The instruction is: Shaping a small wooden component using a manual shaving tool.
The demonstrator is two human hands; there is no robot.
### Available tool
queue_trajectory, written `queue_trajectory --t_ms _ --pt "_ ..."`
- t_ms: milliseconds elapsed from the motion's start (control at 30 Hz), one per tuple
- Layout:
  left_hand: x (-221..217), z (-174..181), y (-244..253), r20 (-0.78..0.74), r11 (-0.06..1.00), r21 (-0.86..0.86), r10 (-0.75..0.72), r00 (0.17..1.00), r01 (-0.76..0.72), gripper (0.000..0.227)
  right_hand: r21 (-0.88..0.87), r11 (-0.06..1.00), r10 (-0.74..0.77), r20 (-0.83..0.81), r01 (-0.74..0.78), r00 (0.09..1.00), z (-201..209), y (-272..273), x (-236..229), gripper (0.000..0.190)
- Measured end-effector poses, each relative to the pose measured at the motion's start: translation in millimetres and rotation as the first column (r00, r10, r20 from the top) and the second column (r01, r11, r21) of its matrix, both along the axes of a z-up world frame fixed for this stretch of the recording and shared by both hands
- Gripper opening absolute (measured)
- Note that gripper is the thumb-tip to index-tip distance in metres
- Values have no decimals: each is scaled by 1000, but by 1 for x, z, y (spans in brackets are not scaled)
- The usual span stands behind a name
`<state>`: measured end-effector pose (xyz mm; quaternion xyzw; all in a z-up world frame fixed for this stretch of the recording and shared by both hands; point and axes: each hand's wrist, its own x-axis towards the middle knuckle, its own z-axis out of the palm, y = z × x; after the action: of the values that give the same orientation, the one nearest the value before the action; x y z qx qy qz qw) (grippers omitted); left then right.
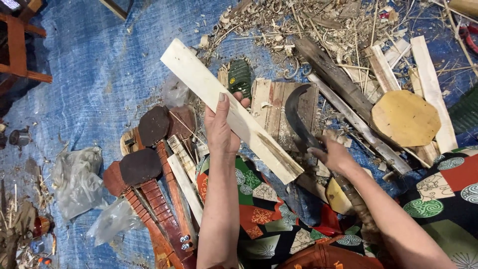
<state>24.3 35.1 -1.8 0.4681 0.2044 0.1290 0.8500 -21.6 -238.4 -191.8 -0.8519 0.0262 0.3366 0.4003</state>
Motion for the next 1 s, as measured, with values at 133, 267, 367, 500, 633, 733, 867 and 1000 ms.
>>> queue_trajectory --t_ms 133,267,367,500,633,733,867,1000 --pt "-3 5 -2 1 1000 -22 16 1000 -16 27 436 825 -228 -326 360 918 21 10 2 50" --pt "-3 11 -5 -6 997 -45 58 998 -58 25 434 833 -244 -268 343 932 21 3 4 37" --pt "-4 4 1 6 996 -42 74 997 -74 25 545 721 -314 -293 428 903 56 3 7 32" --pt "-2 2 1 26 995 -18 96 995 -95 23 609 680 -301 -275 408 913 52 -6 5 24" --pt "0 4 -5 59 990 79 112 992 -116 27 560 682 -337 -330 470 882 41 -3 -4 18" --pt "0 5 -12 89 982 161 86 992 -100 33 495 717 -362 -338 491 869 33 1 -8 19" --pt "-1 -2 -20 156 967 241 47 987 -85 39 448 741 -383 -328 500 863 31 3 -8 25" --pt "-3 -4 -25 189 951 291 46 981 -101 38 440 735 -406 -324 516 855 39 2 -7 33"
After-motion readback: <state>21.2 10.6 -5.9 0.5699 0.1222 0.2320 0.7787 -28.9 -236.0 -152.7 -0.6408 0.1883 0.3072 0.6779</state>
